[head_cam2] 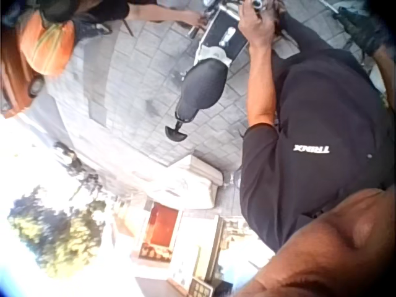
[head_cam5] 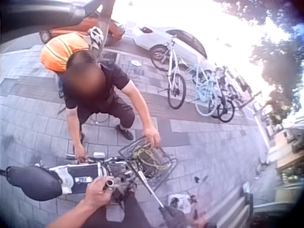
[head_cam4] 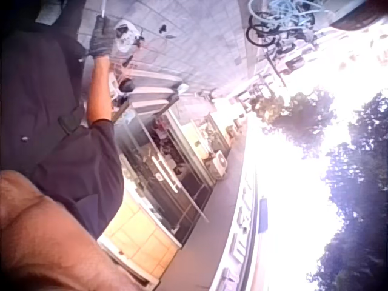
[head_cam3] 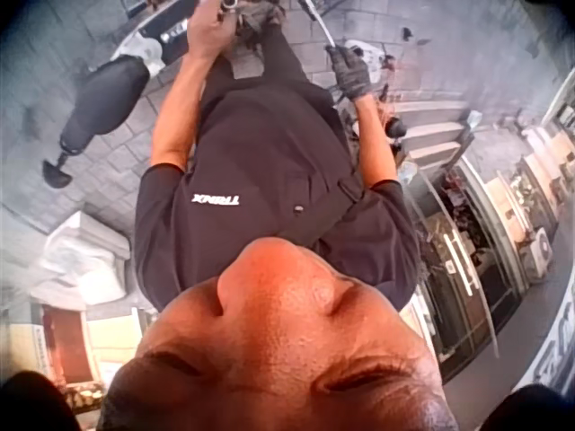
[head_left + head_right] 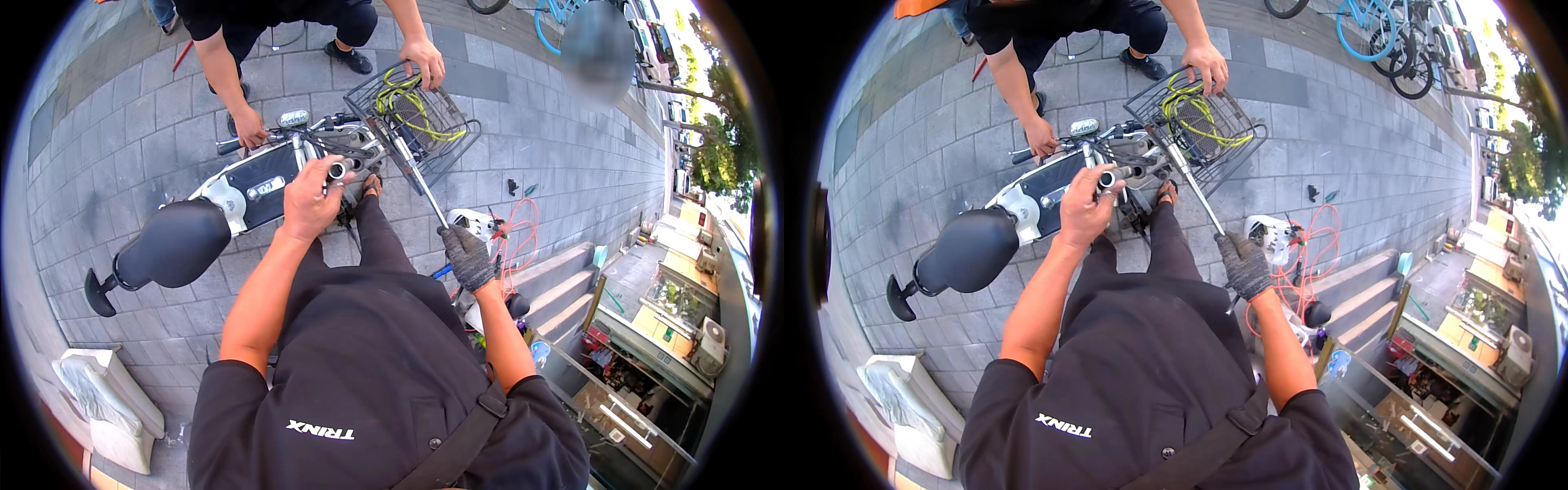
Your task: The person repairs a scooter's handlebar assembly on a sidewalk. They use a wrench to tighten bolts on the handlebar stem and adjust the handlebar position. Another person assists by holding the scooter steady.
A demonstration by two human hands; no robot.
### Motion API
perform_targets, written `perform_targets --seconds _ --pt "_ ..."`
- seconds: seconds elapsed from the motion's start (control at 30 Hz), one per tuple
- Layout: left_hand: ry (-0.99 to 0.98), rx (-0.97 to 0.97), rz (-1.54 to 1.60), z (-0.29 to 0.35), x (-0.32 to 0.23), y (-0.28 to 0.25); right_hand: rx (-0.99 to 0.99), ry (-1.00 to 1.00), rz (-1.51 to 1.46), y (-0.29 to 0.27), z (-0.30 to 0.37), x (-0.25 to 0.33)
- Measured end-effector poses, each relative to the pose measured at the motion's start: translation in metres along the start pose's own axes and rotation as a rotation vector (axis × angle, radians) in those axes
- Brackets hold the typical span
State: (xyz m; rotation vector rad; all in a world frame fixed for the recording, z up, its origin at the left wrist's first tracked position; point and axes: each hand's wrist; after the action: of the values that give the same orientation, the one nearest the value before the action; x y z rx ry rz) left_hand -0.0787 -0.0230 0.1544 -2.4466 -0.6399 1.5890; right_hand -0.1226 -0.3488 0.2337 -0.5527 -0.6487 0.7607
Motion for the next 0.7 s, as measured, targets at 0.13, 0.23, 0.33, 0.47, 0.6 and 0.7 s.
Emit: perform_targets --seconds 0.13,0.23,0.33,0.47,0.6,0.7 --pt "-0.416 -0.221 0.395 0.004 -0.004 -0.029 -0.064 0.012 -0.043 0.005 0.008 -0.020" --pt "-0.504 -0.394 0.599 0.014 0.012 -0.035 -0.033 0.101 -0.129 0.004 0.022 -0.019" --pt "-0.666 -0.457 0.761 0.025 0.014 -0.046 -0.121 -0.021 -0.117 0.009 0.019 -0.039" --pt "-0.776 -0.583 0.871 0.044 0.022 -0.041 -0.149 -0.087 -0.042 -0.002 0.011 -0.052" --pt "-0.829 -0.671 0.842 0.058 0.003 -0.043 -0.079 -0.105 -0.040 -0.017 -0.017 -0.047" --pt "-0.811 -0.734 0.860 0.076 -0.009 -0.034 -0.039 -0.186 -0.054 -0.035 -0.043 -0.047"
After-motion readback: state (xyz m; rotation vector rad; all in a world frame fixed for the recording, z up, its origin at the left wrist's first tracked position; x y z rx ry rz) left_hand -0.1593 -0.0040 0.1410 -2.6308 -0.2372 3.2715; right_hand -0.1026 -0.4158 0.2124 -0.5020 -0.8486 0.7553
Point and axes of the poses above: each hand's wrist, its own z-axis away from the middle knuckle, its own y-axis out of the palm, x = y × z, and after that the axes turned 15 degrees about y, right-handed
